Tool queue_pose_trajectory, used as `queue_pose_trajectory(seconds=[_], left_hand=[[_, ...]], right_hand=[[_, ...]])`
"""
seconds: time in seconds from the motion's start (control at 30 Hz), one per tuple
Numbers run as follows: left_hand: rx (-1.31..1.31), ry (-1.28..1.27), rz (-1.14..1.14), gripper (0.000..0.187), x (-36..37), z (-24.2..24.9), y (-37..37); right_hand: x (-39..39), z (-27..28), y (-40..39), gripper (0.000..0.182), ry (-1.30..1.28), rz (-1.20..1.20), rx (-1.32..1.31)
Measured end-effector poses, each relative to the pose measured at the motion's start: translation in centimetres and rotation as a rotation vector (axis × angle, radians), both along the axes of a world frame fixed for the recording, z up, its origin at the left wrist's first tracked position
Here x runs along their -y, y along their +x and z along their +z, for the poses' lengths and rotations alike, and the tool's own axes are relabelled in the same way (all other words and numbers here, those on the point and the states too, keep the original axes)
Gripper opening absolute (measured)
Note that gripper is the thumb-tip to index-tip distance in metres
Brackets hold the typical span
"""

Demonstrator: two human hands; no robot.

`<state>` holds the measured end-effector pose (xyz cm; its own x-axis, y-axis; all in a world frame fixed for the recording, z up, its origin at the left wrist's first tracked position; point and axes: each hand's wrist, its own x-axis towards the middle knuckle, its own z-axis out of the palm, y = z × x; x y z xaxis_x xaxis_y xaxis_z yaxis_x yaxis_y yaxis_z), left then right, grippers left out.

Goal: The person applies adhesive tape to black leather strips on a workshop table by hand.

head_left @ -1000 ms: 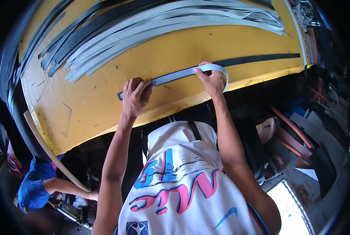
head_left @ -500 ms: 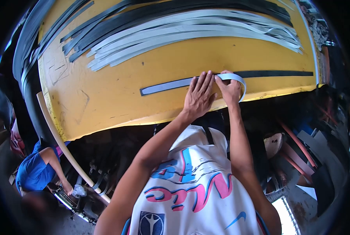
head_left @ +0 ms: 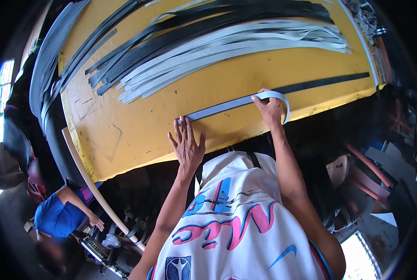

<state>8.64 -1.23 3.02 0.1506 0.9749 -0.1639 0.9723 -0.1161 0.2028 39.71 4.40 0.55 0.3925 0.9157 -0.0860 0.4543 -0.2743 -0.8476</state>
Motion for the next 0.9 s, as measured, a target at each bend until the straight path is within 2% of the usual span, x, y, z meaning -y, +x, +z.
queue_pose_trajectory(seconds=[0.07,0.2,0.3,0.4,0.47,0.53,0.6,0.67,0.73,0.8,0.9], left_hand=[[0.050,0.009,0.043,0.079,-0.5,0.0,1.9],[0.428,-0.018,-0.206,0.082,-3.0,-0.4,9.9],[0.373,0.058,-0.251,0.083,-3.9,-2.3,15.1],[0.324,0.109,-0.161,0.084,-4.2,-2.5,16.8],[0.318,0.053,-0.186,0.084,-4.2,-1.9,16.4],[0.284,0.068,-0.175,0.085,-4.1,-1.8,16.4],[0.252,0.055,-0.202,0.085,-4.2,-1.5,16.5],[0.186,0.054,-0.193,0.085,-4.2,-1.4,16.7],[0.175,0.052,-0.199,0.085,-4.2,-1.2,16.8],[0.145,0.025,-0.183,0.084,-4.2,-1.3,16.9],[0.117,0.015,-0.205,0.085,-4.3,-1.3,16.8]], right_hand=[[0.0,0.1,-0.1,0.029,0.053,0.029,0.042],[0.4,-1.5,-0.2,0.031,0.141,-0.013,0.029],[0.4,-0.6,-0.1,0.029,0.117,0.066,0.128],[0.4,-0.5,0.1,0.027,0.122,0.067,0.084],[0.6,-0.4,0.3,0.026,0.095,0.054,-0.001],[1.1,-0.7,0.8,0.027,0.057,-0.046,-0.462],[0.7,2.0,1.9,0.036,-0.029,-0.353,-0.925],[1.1,2.3,5.1,0.044,-0.040,-0.459,-1.444],[0.8,4.3,7.1,0.040,-0.088,-0.656,-1.668],[0.5,6.3,9.2,0.041,-0.025,-0.739,-1.709],[0.2,8.0,13.9,0.044,0.111,-0.616,-1.657]])
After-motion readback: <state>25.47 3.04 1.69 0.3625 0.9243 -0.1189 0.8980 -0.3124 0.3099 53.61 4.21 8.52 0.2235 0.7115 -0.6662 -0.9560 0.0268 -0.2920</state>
